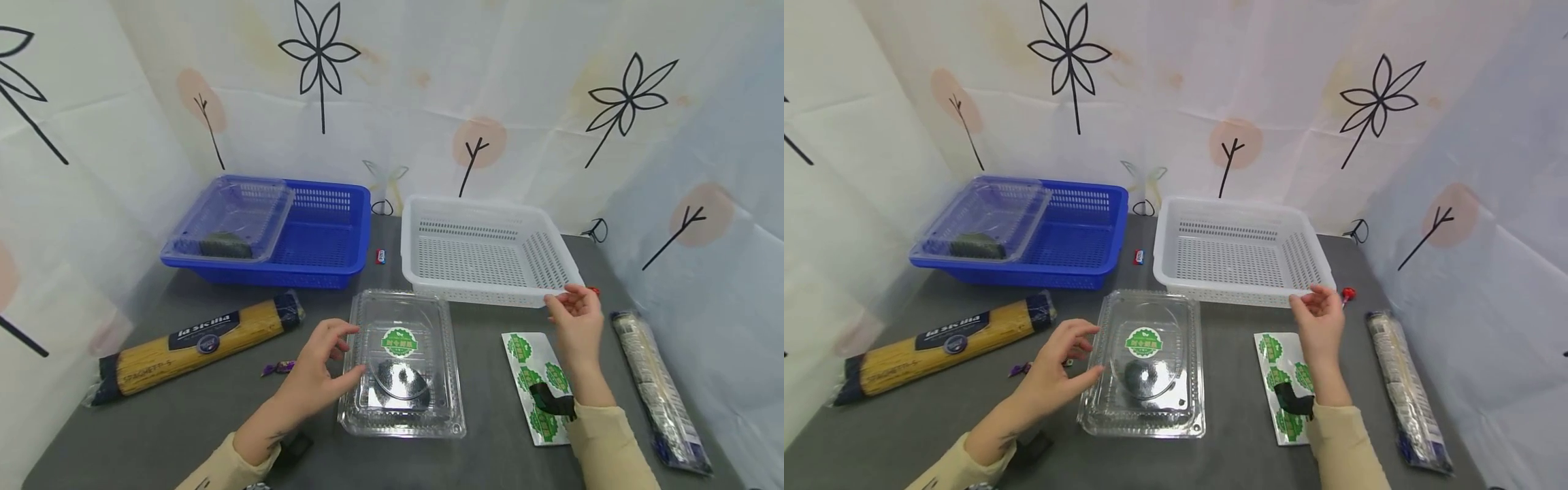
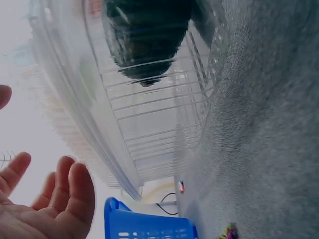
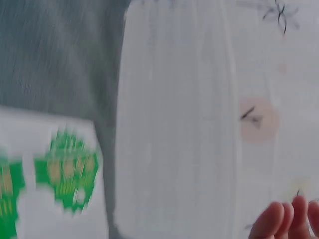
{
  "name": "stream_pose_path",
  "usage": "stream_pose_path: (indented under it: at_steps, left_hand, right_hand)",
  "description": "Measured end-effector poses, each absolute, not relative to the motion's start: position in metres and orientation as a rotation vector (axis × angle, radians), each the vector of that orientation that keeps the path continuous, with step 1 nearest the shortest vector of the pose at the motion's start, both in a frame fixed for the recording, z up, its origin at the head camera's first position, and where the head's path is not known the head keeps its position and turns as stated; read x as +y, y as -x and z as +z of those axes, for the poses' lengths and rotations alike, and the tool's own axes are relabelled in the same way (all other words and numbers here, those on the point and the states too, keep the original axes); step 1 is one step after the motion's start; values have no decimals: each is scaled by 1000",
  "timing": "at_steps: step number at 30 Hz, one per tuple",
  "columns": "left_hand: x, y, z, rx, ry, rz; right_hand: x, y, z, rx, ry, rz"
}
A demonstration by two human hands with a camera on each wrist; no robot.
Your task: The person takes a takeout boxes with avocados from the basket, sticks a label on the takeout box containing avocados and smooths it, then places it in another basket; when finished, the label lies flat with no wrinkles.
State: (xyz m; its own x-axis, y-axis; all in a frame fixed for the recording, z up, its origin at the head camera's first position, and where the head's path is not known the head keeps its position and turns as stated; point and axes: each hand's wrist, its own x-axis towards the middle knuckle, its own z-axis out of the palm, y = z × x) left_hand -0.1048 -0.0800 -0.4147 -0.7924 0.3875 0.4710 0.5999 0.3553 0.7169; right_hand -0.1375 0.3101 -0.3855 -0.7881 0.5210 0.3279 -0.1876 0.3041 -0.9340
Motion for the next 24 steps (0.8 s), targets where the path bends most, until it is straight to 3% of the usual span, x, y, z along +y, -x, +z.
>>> stream_pose_path:
  at_steps: [6,12,24]
  left_hand:
    - [-83,92,-401,-2623,646,-1664]
    - [-86,93,-414,-2731,521,-1696]
    - [-79,93,-421,-2919,543,-1643]
  right_hand:
    - [412,188,-468,-1841,504,1567]
    - [417,195,-463,-1881,629,1729]
    - [417,211,-471,-1792,460,1885]
